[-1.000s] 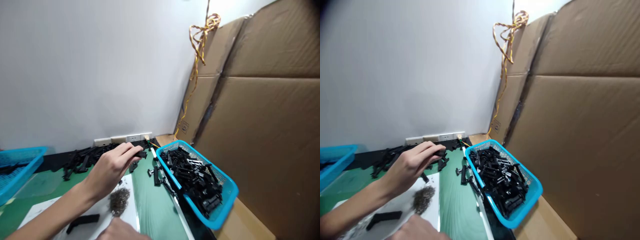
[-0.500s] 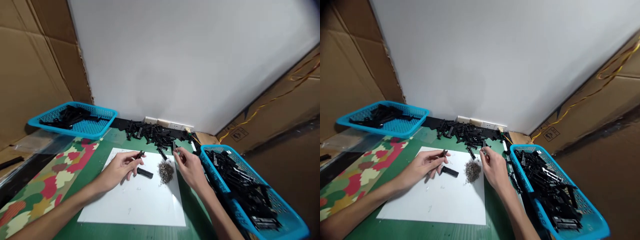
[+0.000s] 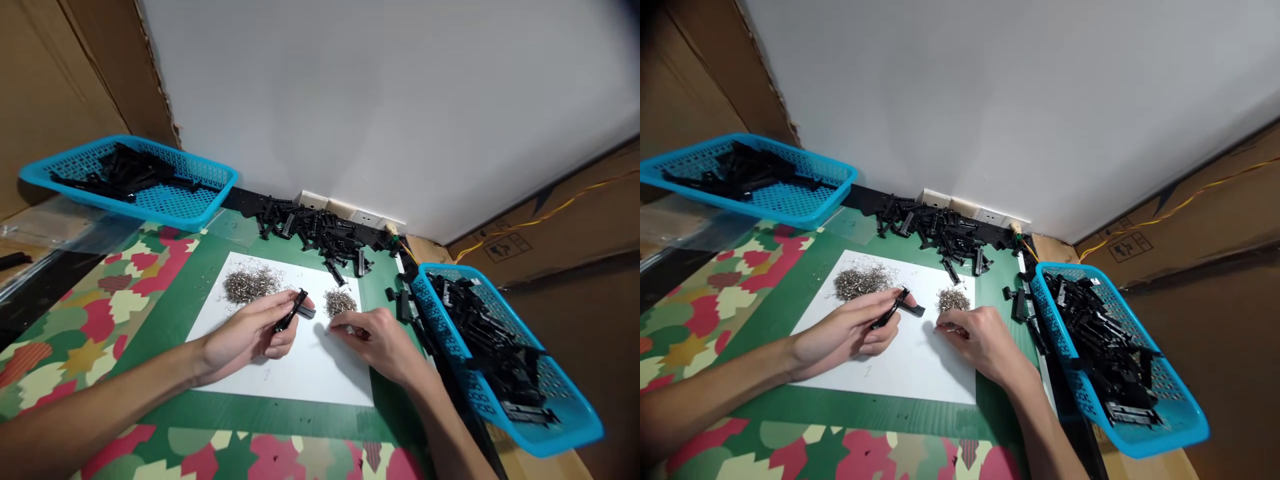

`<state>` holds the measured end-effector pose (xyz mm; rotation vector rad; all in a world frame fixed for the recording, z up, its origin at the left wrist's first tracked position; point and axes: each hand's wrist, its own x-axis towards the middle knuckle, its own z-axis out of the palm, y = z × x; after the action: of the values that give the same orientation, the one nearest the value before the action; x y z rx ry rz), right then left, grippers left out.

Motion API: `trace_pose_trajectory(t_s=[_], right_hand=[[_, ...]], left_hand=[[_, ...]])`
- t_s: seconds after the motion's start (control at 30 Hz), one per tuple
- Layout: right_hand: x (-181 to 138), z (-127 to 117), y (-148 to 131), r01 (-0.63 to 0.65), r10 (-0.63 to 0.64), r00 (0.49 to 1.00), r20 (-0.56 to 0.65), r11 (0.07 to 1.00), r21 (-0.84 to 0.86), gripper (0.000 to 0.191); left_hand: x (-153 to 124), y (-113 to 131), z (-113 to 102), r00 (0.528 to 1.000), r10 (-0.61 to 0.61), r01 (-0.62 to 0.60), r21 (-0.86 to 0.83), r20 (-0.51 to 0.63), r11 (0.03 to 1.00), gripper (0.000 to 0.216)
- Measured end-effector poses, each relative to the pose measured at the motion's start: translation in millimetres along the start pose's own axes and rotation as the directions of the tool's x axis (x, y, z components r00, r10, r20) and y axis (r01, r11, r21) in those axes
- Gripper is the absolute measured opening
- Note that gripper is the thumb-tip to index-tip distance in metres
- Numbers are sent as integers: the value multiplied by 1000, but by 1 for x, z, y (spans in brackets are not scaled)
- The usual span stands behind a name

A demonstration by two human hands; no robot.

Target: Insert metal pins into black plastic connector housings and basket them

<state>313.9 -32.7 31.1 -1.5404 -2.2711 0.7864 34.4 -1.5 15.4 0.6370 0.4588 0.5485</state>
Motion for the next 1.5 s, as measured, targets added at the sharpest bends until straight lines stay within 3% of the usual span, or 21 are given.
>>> trace_pose_trajectory(t_s=[0.23, 0.53, 0.7, 0.87, 1.33, 1.5], right_hand=[[8, 6, 1, 10, -5, 999, 36, 992, -123, 23], [7, 12, -2, 53, -24, 996, 82, 927, -371, 14], [3, 0, 3, -21, 20, 1000, -8, 971, -240, 18], [3, -3, 3, -35, 39, 999, 28, 991, -129, 21], [2, 5, -6, 43, 10, 991, 133, 920, -389, 15], [-2, 0, -4, 66, -21, 989, 150, 951, -302, 16]], left_hand=[[-1, 3, 2, 1000, -16, 17, -28, 13, 999, 23], [1, -3, 3, 1000, 30, -29, 96, -6, 995, 25], [2, -5, 4, 996, 78, -73, 128, -36, 989, 26], [4, -5, 4, 992, 124, -113, 199, -39, 973, 28], [5, -10, 0, 998, 66, -66, 294, 8, 954, 39], [5, -9, -3, 999, 44, -46, 309, 14, 950, 41]])
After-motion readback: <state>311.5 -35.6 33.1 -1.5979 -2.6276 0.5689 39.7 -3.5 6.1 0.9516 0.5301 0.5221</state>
